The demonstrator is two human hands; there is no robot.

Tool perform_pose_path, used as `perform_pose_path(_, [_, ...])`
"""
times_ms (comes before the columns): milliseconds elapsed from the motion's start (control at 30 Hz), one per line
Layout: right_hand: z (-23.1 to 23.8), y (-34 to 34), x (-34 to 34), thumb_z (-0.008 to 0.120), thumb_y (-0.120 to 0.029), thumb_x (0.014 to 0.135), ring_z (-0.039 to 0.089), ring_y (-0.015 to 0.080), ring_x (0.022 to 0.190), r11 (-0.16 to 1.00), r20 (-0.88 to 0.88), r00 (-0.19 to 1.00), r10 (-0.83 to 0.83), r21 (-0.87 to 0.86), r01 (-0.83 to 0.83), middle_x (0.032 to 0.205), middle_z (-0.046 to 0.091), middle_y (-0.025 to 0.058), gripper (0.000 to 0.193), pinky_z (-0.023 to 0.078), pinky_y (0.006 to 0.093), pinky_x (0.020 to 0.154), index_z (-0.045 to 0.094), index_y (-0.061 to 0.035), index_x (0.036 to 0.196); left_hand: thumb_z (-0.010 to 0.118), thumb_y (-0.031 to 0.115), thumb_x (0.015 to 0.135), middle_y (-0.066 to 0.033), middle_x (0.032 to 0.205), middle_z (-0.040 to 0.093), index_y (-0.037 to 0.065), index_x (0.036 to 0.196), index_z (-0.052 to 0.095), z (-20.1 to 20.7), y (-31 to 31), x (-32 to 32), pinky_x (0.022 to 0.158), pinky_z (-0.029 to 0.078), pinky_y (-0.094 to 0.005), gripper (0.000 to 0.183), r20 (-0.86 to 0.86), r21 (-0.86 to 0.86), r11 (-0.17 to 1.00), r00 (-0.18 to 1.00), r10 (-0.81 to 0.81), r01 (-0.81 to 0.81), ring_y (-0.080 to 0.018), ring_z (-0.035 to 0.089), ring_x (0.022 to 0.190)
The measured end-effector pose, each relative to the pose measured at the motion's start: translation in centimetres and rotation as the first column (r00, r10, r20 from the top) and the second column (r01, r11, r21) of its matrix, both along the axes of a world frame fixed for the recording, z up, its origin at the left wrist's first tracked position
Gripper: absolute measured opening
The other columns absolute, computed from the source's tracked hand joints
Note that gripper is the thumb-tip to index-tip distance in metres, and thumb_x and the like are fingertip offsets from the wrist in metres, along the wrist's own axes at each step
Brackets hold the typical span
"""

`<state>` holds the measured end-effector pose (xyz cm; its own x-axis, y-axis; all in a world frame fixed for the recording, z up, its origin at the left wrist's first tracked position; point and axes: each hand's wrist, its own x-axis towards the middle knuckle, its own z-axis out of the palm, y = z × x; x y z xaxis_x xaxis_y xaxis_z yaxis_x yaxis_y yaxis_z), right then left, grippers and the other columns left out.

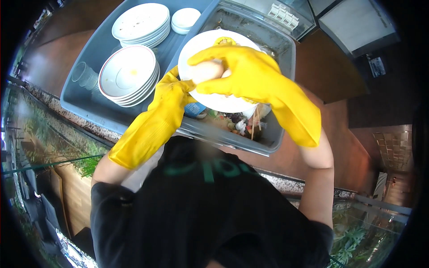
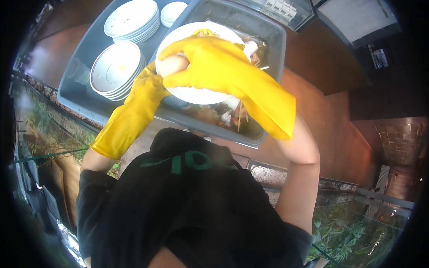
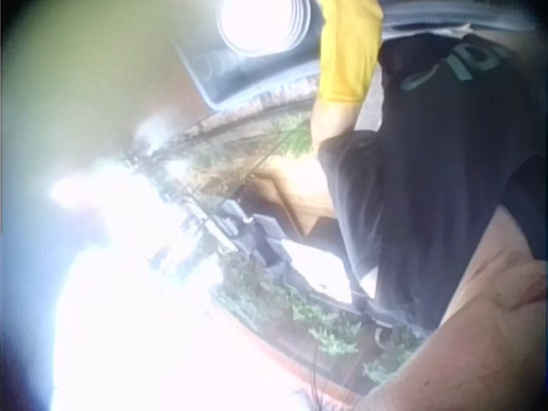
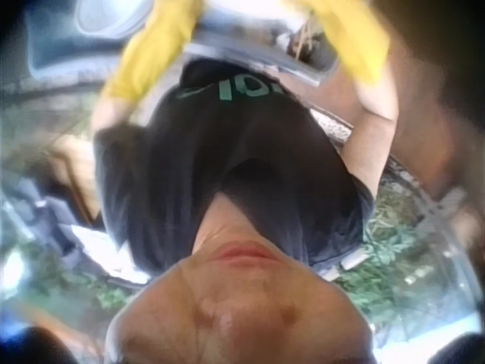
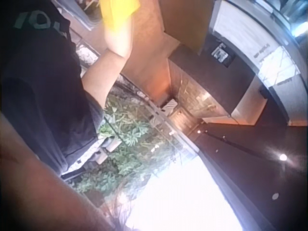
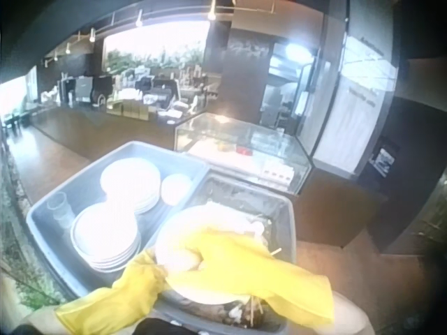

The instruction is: The person clears leftover food from plates on a restaurant table, scraps the waste into a bin, and places the empty dishes into a tray.

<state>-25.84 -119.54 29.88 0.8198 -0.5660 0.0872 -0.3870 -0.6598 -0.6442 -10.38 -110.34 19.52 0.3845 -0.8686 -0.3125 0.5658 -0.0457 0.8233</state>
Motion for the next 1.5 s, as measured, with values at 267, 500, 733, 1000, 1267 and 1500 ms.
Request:
perform_pose_path(267, [-2.6,-3.2,1.2,0.074,-0.035,0.073,0.067,0.0246,0.097,0.953,-0.212,0.965,0.157,0.290,-0.091,0.107,0.070,0.0063,0.047,0.051,0.0364,0.083,0.069,-0.0207,0.117,0.073,-0.002,0.085,-0.0171,0.126,0.065,0.001,0.135,0.053,2.4,-1.1,0.1,0.095,0.055,-0.0387,0.053,-0.046,0.154,0.988,0.999,0.018,-0.011,-0.0277,0.065,0.112])
perform_pose_path(500, [-3.3,-5.0,2.5,0.079,-0.031,0.075,0.064,0.0218,0.102,0.931,-0.137,0.974,0.180,0.345,-0.123,0.103,0.068,0.0063,0.046,0.051,0.0338,0.084,0.069,-0.0173,0.117,0.060,-0.007,0.086,-0.0235,0.113,0.067,-0.006,0.137,0.047,2.9,-2.3,3.4,0.071,0.064,-0.0415,0.052,0.316,0.114,0.993,0.949,-0.013,-0.024,-0.0346,0.071,0.090])
perform_pose_path(733, [-6.6,-6.1,-2.2,0.070,-0.027,0.089,0.063,0.0183,0.108,0.762,0.645,0.737,-0.202,0.576,-0.296,0.123,0.065,0.0090,0.043,0.053,0.0265,0.082,0.063,-0.0089,0.128,0.065,0.008,0.087,-0.0199,0.100,0.072,-0.001,0.127,0.062,7.2,-6.5,4.3,0.071,0.057,-0.0354,0.041,0.918,0.147,0.984,0.384,-0.097,-0.102,-0.0270,0.072,0.083])
perform_pose_path(1000, [-6.8,-2.2,-3.6,0.058,-0.035,0.098,0.064,0.0206,0.099,0.718,0.755,0.546,-0.362,0.600,-0.353,0.130,0.061,0.0185,0.053,0.053,0.0272,0.080,0.052,-0.0023,0.139,0.065,0.014,0.084,-0.0229,0.099,0.071,0.008,0.126,0.066,11.0,-10.1,2.4,0.082,0.054,-0.0381,0.042,0.963,-0.043,0.999,-0.265,0.050,0.031,-0.0307,0.071,0.089])
perform_pose_path(1267, [-8.3,0.4,-4.7,0.061,-0.036,0.097,0.064,0.0200,0.111,0.531,0.672,0.469,-0.573,0.741,-0.412,0.128,0.064,0.0087,0.050,0.054,0.0292,0.083,0.054,-0.0088,0.139,0.061,0.007,0.086,-0.0116,0.094,0.074,0.013,0.124,0.069,17.4,-8.8,-1.9,0.079,0.052,-0.0309,0.039,0.993,-0.060,0.997,-0.103,0.054,-0.053,-0.0168,0.069,0.082])
perform_pose_path(1500, [-12.0,1.6,-12.1,0.057,-0.042,0.098,0.064,0.0262,0.102,0.344,0.541,0.217,-0.813,0.745,-0.572,0.147,0.046,0.0211,0.061,0.054,0.0318,0.068,0.041,-0.0100,0.148,0.058,0.020,0.095,-0.0142,0.108,0.072,0.007,0.128,0.064,13.4,-11.9,17.6,0.081,0.058,-0.0372,0.036,0.962,0.178,0.982,0.199,-0.189,0.071,-0.0273,0.072,0.090])
